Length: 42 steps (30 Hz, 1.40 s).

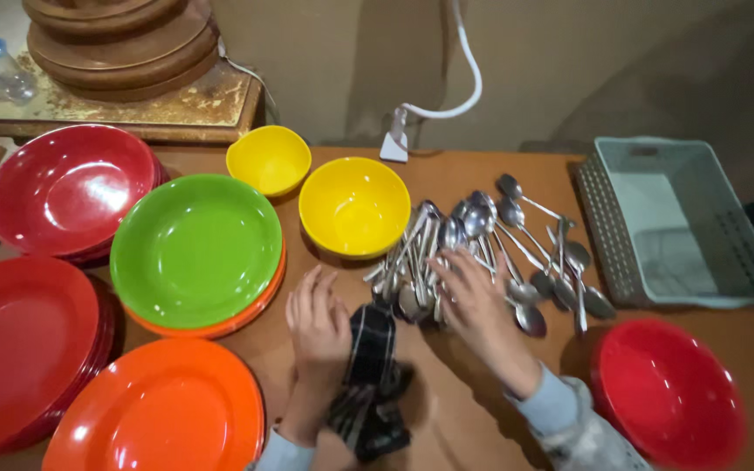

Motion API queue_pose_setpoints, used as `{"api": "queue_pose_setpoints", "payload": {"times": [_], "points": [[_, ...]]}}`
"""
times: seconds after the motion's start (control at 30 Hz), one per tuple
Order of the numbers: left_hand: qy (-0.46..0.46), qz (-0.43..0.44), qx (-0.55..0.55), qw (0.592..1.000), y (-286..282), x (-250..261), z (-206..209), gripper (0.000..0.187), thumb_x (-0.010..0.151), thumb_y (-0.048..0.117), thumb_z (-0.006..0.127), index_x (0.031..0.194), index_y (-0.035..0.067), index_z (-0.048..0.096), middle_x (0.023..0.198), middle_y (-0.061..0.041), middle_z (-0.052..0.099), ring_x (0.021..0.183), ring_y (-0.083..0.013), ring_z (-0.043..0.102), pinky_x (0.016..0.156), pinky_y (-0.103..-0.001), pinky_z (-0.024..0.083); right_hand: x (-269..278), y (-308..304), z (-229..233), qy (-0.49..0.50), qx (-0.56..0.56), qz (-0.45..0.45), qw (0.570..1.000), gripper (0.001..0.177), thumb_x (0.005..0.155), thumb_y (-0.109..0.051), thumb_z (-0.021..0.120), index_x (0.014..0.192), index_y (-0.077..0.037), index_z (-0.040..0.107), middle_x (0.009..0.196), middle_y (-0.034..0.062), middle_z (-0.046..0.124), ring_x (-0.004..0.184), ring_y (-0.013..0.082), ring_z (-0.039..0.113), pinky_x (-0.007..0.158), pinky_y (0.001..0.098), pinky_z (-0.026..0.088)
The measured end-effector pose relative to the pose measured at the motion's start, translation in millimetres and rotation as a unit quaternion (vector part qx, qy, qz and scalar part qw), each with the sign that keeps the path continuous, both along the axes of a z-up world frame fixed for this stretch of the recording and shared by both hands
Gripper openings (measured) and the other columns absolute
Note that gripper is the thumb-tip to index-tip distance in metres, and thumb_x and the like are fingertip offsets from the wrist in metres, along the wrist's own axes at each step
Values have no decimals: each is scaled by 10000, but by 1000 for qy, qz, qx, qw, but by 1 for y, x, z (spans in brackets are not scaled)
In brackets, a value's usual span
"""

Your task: The person wipes several bowls one at a time using a cloth.

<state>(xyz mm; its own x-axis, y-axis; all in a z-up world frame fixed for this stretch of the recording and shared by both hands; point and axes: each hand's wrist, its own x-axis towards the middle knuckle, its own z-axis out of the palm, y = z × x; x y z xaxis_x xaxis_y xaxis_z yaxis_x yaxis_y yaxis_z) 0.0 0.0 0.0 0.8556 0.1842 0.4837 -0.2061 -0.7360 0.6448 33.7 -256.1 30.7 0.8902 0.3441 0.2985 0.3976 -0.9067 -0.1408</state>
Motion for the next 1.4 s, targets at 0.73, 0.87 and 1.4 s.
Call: {"api": "queue_pose_setpoints", "payload": {"times": [0.73,0.87,1.4], "points": [[-78,74,26,994,-17,11,-83,473,870,139,623,1337,78,579,1511,-223,447,1461,-430,400,1220,-642,188,106,73,-27,36,61,240,968,311,868,-152,723,1173,-171,667,1348,74,602,1444,294,426,1135,763,163],[-58,75,45,994,-17,14,-76,483,837,142,619,1317,95,593,1480,-209,481,1446,-420,400,1212,-627,158,104,68,-28,41,81,235,968,347,826,-25,693,1153,-136,673,1090,24,696,1236,229,603,1209,711,160],[-164,-24,29,986,-23,-56,-20,337,906,46,606,1241,76,619,1310,-128,638,1311,-350,596,1139,-533,389,8,69,-26,7,122,279,953,437,740,78,590,1138,-93,653,1032,33,711,1060,234,652,1217,639,187]]}}
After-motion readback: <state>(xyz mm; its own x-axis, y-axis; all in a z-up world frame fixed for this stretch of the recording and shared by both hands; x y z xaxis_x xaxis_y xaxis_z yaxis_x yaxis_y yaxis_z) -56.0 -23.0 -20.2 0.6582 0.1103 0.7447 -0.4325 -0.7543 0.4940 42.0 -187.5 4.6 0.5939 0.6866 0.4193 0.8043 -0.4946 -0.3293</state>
